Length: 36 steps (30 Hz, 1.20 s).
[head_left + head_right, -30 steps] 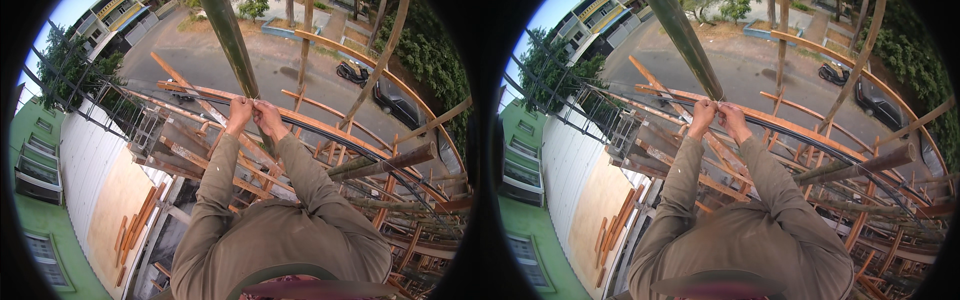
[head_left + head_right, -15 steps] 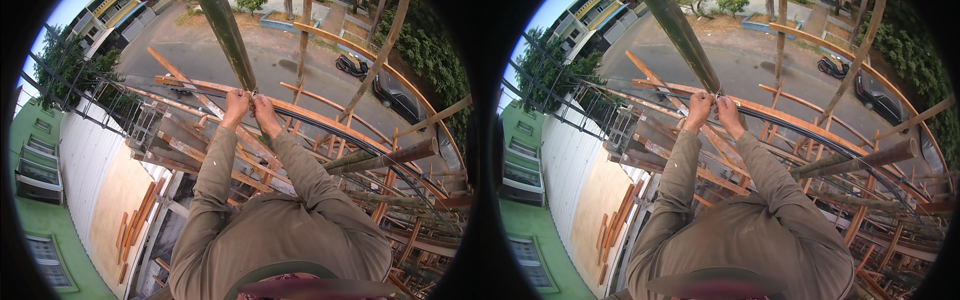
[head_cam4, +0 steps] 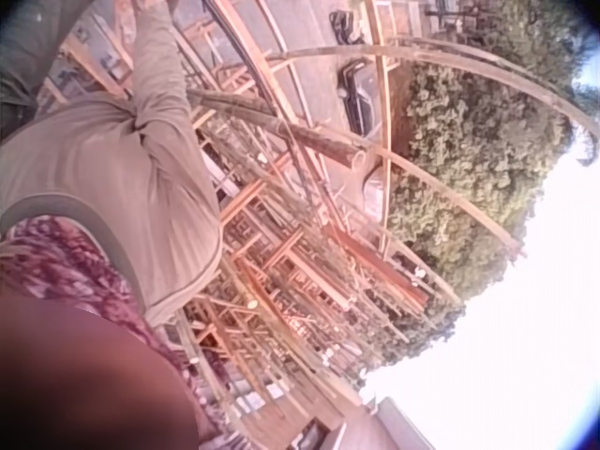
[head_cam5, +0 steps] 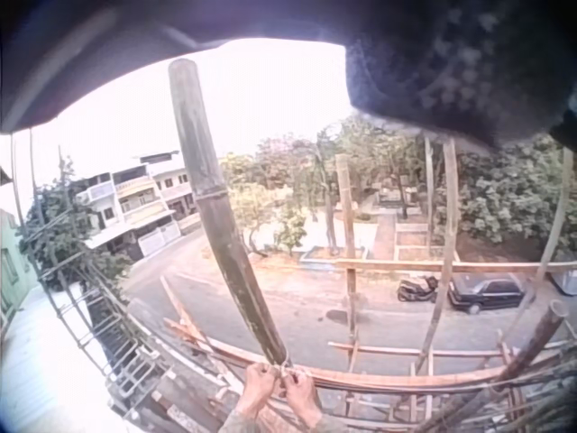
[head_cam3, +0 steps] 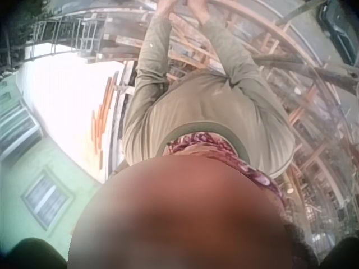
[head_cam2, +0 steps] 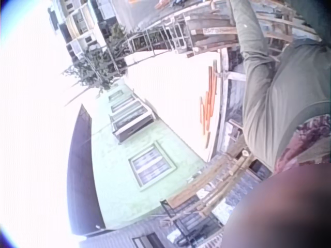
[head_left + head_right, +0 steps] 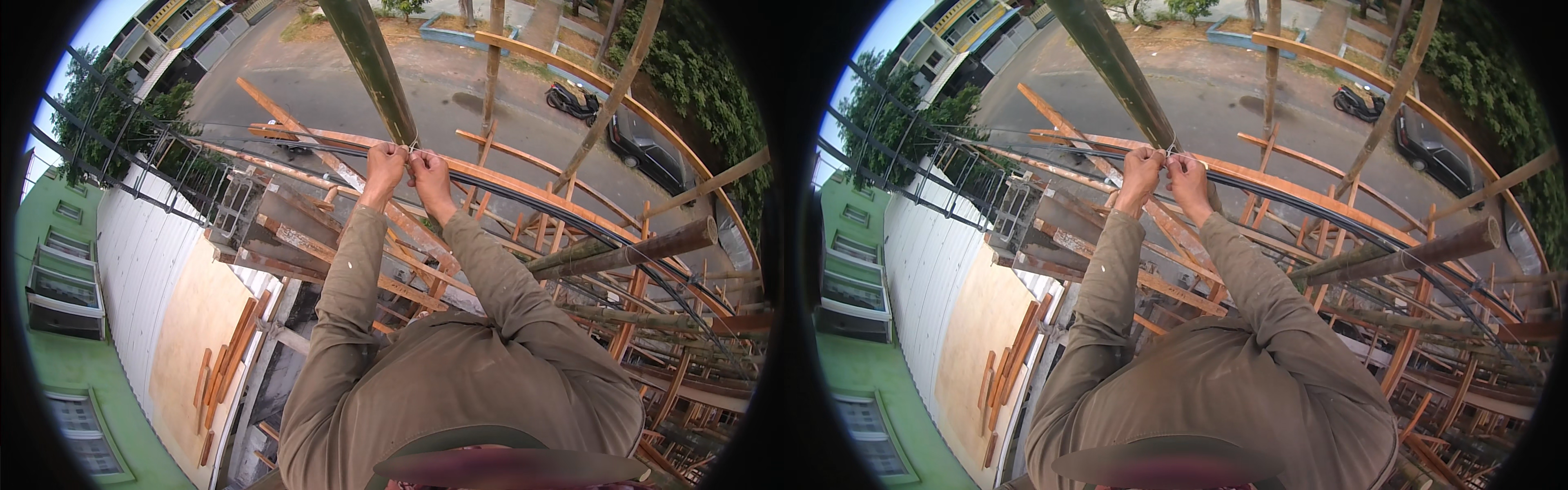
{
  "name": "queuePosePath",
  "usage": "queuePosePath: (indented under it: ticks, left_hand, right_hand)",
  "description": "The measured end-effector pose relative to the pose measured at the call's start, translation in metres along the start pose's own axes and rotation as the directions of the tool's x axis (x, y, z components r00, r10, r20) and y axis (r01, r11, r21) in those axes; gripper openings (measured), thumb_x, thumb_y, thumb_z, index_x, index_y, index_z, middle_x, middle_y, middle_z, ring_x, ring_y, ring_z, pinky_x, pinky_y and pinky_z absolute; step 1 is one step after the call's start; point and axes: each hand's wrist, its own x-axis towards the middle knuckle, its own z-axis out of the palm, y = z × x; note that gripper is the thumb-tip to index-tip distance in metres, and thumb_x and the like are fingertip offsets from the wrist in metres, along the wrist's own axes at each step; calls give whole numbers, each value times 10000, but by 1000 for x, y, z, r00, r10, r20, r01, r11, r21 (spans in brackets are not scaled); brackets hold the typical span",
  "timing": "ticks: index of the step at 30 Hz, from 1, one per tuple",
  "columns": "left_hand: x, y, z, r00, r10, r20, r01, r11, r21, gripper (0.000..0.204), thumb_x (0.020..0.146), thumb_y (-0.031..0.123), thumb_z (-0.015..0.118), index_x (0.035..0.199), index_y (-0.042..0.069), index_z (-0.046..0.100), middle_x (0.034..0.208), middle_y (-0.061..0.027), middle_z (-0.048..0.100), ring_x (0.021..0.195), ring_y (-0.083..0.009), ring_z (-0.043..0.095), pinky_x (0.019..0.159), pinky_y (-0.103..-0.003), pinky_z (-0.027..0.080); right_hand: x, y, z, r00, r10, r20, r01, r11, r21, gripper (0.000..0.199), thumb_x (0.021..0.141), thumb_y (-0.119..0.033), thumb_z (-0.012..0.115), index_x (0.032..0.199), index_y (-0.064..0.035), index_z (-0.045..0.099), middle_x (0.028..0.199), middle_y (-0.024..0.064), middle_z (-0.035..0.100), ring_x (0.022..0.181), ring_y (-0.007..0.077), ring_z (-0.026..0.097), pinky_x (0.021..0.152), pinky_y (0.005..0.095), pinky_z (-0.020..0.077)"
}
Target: The person climbs a bamboo scaffolding structure and ties bamboo poles together using string. They move along the scaffolding, secure poles with knots, and adjust the structure while working at height.
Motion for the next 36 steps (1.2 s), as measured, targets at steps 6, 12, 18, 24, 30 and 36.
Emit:
queuePosePath:
  ticks: [6, 12, 18, 24, 30, 36]
  left_hand:
    - [-5, 4, 1, 999, 33, -33, -33, 999, 14, 218, 870, 134, 691, 755, -49, 658, 688, -83, 650, 629, -144, 581, 541, -334, 465]
    - [-13, 15, 4, 978, -207, 14, 201, 930, -308, 186, 873, 91, 681, 715, 5, 633, 673, -22, 584, 581, -91, 508, 490, -286, 397]
    - [-12, 7, 9, 991, -32, -130, 21, 996, -84, 214, 891, 117, 716, 724, 2, 645, 653, -3, 580, 571, -86, 492, 479, -277, 380]
    - [-6, -2, 4, 995, 16, -103, -20, 999, -43, 216, 901, 129, 717, 744, -8, 663, 653, -3, 591, 564, -84, 499, 475, -277, 388]
    - [4, 1, -9, 1000, 21, 5, -22, 999, 43, 238, 919, 150, 706, 749, -6, 649, 653, -24, 603, 527, -100, 523, 428, -285, 388]
    - [12, 12, -24, 989, -37, 141, 8, 981, 195, 288, 933, 201, 695, 767, -25, 634, 630, -71, 601, 522, -137, 540, 449, -322, 417]
  right_hand:
    - [-3, 5, 5, 995, -60, -85, 38, 969, -245, 169, 1000, -184, 578, 923, -47, 640, 797, -1, 608, 678, 66, 550, 545, 236, 479]
    - [-4, 2, 21, 954, 300, -1, -284, 902, 325, 163, 996, -190, 553, 964, -71, 658, 849, 9, 638, 723, 108, 611, 616, 294, 510]
    - [-2, 6, 23, 910, 366, 195, -410, 725, 554, 166, 1016, -213, 515, 1081, -108, 626, 987, 26, 633, 885, 134, 609, 712, 329, 514]
    - [7, 13, 26, 852, 436, 289, -523, 675, 521, 243, 1042, -221, 494, 1206, -74, 597, 1140, 68, 674, 1020, 181, 669, 884, 359, 568]
    - [9, 10, 34, 830, 432, 354, -555, 567, 609, 215, 1043, -253, 477, 1126, -104, 609, 991, 43, 652, 869, 171, 631, 717, 363, 533]
    - [15, 24, 41, 841, 399, 365, -539, 572, 618, 213, 1054, -270, 451, 1088, -113, 591, 970, 41, 644, 834, 155, 613, 689, 323, 497]
